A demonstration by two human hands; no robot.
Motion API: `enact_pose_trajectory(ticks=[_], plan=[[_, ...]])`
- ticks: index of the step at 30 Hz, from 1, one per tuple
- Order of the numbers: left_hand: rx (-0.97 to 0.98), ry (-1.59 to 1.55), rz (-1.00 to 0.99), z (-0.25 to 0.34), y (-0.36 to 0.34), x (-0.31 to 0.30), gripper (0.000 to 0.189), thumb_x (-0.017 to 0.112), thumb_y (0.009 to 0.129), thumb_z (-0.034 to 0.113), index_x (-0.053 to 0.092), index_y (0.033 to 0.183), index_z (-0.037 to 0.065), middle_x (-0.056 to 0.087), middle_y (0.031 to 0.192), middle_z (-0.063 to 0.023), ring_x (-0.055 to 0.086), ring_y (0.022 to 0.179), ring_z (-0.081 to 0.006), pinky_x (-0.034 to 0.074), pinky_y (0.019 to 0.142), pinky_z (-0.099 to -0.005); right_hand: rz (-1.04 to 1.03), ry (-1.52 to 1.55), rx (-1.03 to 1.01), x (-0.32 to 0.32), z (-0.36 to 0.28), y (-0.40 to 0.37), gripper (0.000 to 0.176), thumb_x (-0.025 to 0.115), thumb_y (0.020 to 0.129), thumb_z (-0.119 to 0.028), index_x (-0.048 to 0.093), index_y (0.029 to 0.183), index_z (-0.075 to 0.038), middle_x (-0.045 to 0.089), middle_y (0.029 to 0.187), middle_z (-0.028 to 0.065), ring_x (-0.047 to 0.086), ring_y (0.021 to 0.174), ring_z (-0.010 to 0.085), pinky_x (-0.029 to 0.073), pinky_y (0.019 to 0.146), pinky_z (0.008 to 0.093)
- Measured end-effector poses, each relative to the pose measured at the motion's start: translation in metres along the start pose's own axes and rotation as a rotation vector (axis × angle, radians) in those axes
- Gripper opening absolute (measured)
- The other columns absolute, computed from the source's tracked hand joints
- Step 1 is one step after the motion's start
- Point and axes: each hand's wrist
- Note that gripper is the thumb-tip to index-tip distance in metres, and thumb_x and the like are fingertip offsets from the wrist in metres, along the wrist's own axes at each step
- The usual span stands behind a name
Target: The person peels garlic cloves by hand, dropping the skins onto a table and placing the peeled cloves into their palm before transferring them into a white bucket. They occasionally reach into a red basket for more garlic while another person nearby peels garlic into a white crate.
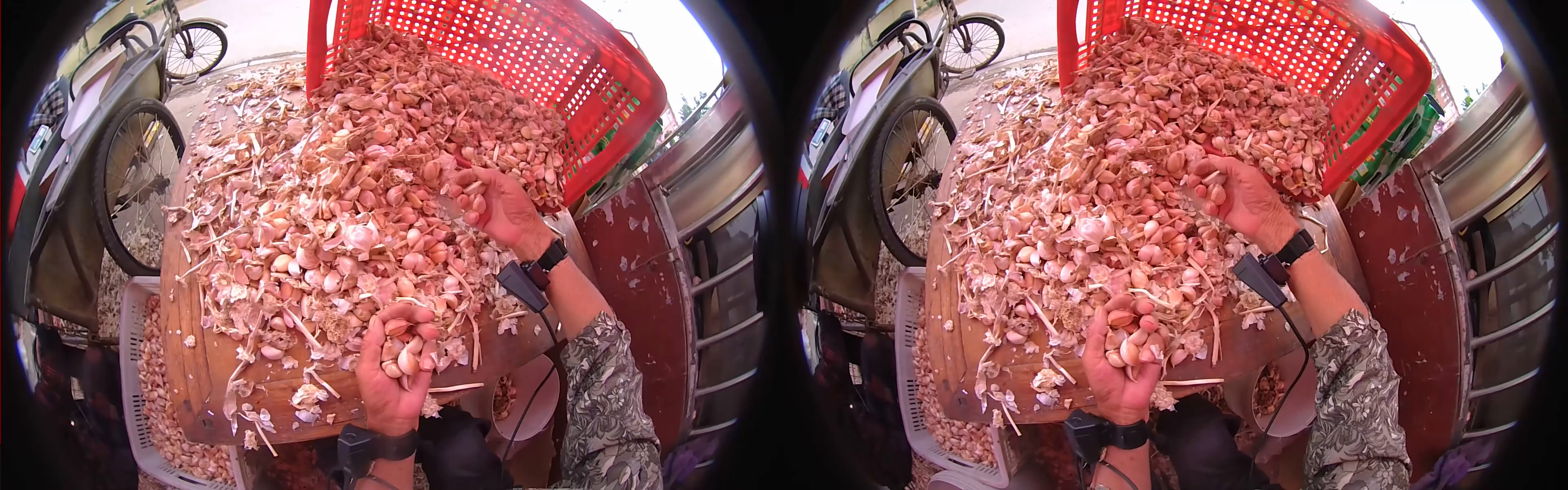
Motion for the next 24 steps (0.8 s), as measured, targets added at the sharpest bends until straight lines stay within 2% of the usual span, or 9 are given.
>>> enact_pose_trajectory(ticks=[2,4,5,7,8,11,15,17,24], plan=[[0.006,0.007,0.011,0.000,0.000,0.001,0.036,0.040,0.098,0.029,0.052,0.110,-0.002,0.060,0.099,-0.0175,0.059,0.082,-0.0210,0.052,0.053,-0.0259,0.026,-0.023,-0.022,-0.006,0.002,0.007,0.020,0.060,0.088,-0.019,0.059,0.103,-0.007,0.059,0.085,0.0061,0.054,0.068,0.0074,0.039,0.049,0.0179],[0.012,0.006,0.007,-0.001,0.001,0.001,0.037,0.039,0.098,0.030,0.052,0.110,-0.003,0.059,0.098,-0.0180,0.058,0.080,-0.0202,0.051,0.052,-0.0249,-0.007,-0.608,-0.083,-0.006,0.005,0.014,0.015,0.058,0.088,-0.020,0.061,0.097,-0.007,0.059,0.086,0.0052,0.055,0.072,0.0107,0.044,0.056,0.0237],[0.012,0.008,0.008,-0.001,0.001,0.001,0.037,0.039,0.098,0.030,0.052,0.110,-0.003,0.059,0.098,-0.0180,0.058,0.080,-0.0202,0.051,0.052,-0.0249,-0.008,-0.606,-0.083,-0.006,0.012,0.020,0.015,0.058,0.088,-0.020,0.061,0.097,-0.007,0.059,0.086,0.0052,0.055,0.072,0.0107,0.044,0.056,0.0237],[0.026,0.027,-0.007,-0.001,0.001,0.001,0.038,0.039,0.099,0.030,0.051,0.109,-0.004,0.059,0.098,-0.0188,0.057,0.077,-0.0201,0.050,0.050,-0.0242,-0.003,-1.307,-0.653,-0.005,0.027,0.035,0.017,0.057,0.088,-0.020,0.058,0.085,-0.002,0.059,0.080,0.0046,0.056,0.074,0.0167,0.046,0.064,0.0327],[0.026,0.028,-0.003,-0.001,0.001,0.001,0.038,0.039,0.099,0.030,0.051,0.109,-0.004,0.059,0.098,-0.0188,0.057,0.077,-0.0201,0.050,0.050,-0.0242,-0.002,-1.305,-0.648,0.001,0.030,0.037,0.017,0.057,0.088,-0.020,0.058,0.085,-0.002,0.059,0.080,0.0046,0.056,0.074,0.0167,0.046,0.064,0.0327],[0.030,0.019,-0.025,-0.001,0.001,0.001,0.039,0.038,0.099,0.030,0.051,0.109,-0.005,0.059,0.098,-0.0199,0.057,0.077,-0.0203,0.049,0.050,-0.0241,0.038,-1.834,-0.644,0.014,0.030,0.042,0.022,0.054,0.087,-0.019,0.054,0.084,0.002,0.062,0.081,0.0201,0.060,0.084,0.0348,0.045,0.073,0.0441],[0.030,0.004,-0.029,-0.002,0.002,0.001,0.038,0.038,0.099,0.030,0.051,0.108,-0.005,0.059,0.098,-0.0205,0.058,0.077,-0.0208,0.049,0.049,-0.0242,0.010,-1.892,-0.536,0.021,0.016,0.053,0.025,0.054,0.084,-0.020,0.055,0.084,0.005,0.060,0.083,0.0250,0.058,0.082,0.0410,0.045,0.071,0.0475],[0.031,0.002,-0.031,-0.002,0.002,0.000,0.038,0.038,0.099,0.029,0.051,0.108,-0.005,0.059,0.098,-0.0206,0.058,0.077,-0.0208,0.049,0.049,-0.0241,-0.168,-1.991,-0.328,0.030,0.004,0.053,0.028,0.056,0.080,-0.021,0.055,0.081,0.007,0.059,0.079,0.0262,0.058,0.077,0.0418,0.045,0.068,0.0488],[0.022,0.007,-0.043,0.000,0.001,0.000,0.038,0.037,0.099,0.029,0.051,0.109,-0.005,0.059,0.098,-0.0201,0.058,0.076,-0.0201,0.050,0.050,-0.0238,-0.265,-1.898,-0.314,0.016,0.012,0.068,0.034,0.058,0.074,-0.022,0.054,0.081,0.010,0.055,0.070,0.0245,0.059,0.071,0.0386,0.044,0.064,0.0463]])
Point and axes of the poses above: each hand's wrist, its own y-axis towards the middle knuckle, its own x-axis out of the palm, z = x × y
